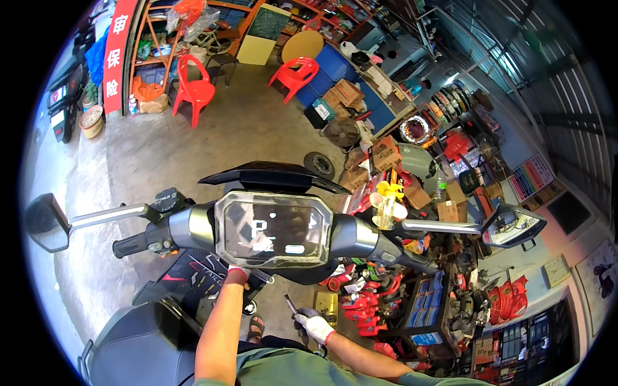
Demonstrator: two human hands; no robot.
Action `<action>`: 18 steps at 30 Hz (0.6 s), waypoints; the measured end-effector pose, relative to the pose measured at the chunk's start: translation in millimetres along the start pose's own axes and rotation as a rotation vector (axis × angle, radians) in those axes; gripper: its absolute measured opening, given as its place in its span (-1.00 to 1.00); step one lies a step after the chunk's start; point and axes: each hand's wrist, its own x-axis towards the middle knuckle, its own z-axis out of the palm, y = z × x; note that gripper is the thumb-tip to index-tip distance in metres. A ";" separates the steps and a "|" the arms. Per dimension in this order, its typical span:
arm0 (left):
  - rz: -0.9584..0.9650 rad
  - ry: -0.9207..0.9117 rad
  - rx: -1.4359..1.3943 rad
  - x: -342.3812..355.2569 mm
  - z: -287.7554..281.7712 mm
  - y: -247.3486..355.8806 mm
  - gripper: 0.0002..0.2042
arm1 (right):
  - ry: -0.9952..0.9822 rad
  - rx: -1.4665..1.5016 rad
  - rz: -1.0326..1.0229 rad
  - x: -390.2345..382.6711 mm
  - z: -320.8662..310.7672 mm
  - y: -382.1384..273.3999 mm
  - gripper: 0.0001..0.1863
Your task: The person manipulates electrical wires and plastic components on a motorcycle, using a tool and their hands to organize and secure parts inside the front housing.
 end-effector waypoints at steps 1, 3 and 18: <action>-0.003 -0.002 -0.002 -1.1 0.2 0.2 -0.78 | -0.001 -0.001 0.014 0.2 0.7 -2.1 -0.78; -0.007 0.000 -0.001 -3.6 0.1 1.2 -0.78 | 0.000 -0.014 -0.015 1.4 4.9 -8.6 -0.74; 0.064 0.111 0.191 -34.5 12.0 29.7 -0.75 | 0.136 0.184 -0.201 41.4 28.9 -84.7 -0.71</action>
